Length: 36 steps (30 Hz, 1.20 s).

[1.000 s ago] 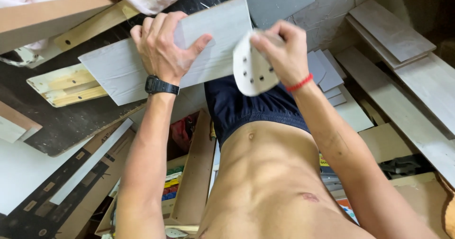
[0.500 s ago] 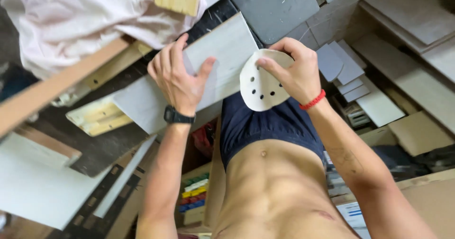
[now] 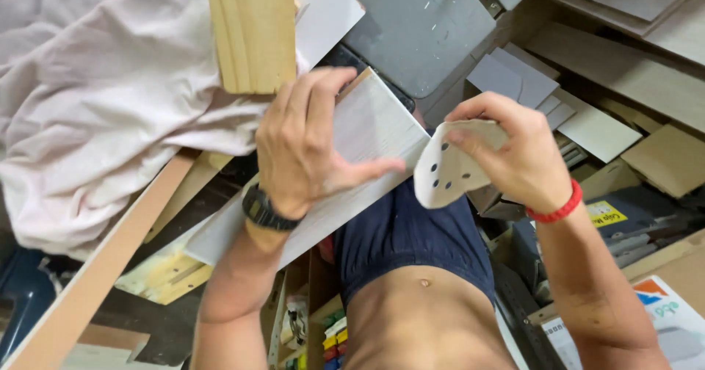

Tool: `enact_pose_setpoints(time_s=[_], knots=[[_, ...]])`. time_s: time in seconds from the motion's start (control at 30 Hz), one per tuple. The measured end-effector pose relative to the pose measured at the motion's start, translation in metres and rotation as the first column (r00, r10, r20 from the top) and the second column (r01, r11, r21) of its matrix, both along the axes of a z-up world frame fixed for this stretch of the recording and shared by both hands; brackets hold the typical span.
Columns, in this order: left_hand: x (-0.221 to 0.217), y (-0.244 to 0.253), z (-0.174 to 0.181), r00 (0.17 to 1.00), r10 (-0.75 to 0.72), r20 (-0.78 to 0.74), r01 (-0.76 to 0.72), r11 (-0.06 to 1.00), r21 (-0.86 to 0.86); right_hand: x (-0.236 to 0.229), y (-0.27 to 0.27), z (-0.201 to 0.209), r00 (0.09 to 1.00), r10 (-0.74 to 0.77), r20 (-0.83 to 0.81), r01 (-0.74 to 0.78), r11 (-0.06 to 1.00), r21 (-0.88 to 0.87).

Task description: Applying adhesive edge tape to a wooden board, trimming the excess with a utility knife, and using a household iron to bond the tape to the wood.

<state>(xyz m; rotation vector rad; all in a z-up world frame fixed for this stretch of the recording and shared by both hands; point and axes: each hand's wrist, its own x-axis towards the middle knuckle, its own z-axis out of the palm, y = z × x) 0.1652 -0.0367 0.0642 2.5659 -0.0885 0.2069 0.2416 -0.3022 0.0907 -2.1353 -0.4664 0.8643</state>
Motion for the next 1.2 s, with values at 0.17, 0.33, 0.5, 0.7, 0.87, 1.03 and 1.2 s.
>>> enact_pose_setpoints(time_s=[0.17,0.33,0.5,0.7,0.87,1.03,1.2], knots=[[-0.007,0.002,-0.004,0.982,-0.004,-0.186,0.032,0.989,0.142,-0.018,0.026,-0.002,0.974,-0.038,0.224,0.034,0.999,0.022],[-0.006,0.001,0.000,0.983,0.041,-0.181,-0.002,0.978,0.209,-0.032,0.027,-0.004,0.957,-0.066,0.283,0.067,0.998,0.006],[-0.008,0.001,-0.005,0.965,0.016,-0.262,0.025,0.988,0.151,-0.038,0.030,0.004,0.962,-0.071,0.264,0.089,0.994,-0.058],[-0.004,-0.006,-0.005,0.943,0.060,-0.327,-0.038,0.997,0.074,-0.021,0.046,-0.035,0.965,-0.118,0.236,0.102,0.992,0.078],[0.000,-0.001,-0.009,0.877,0.057,-0.477,-0.073,0.997,-0.016,-0.024,0.034,-0.034,0.971,-0.222,0.090,0.213,0.972,0.102],[0.000,0.000,-0.009,0.824,-0.003,-0.566,-0.030,0.998,-0.048,-0.032,0.021,-0.037,0.949,-0.314,-0.022,0.314,0.948,0.047],[0.005,0.001,-0.006,0.759,0.058,-0.649,-0.133,0.989,-0.068,0.003,0.056,-0.045,0.974,-0.224,0.033,0.217,0.965,0.149]])
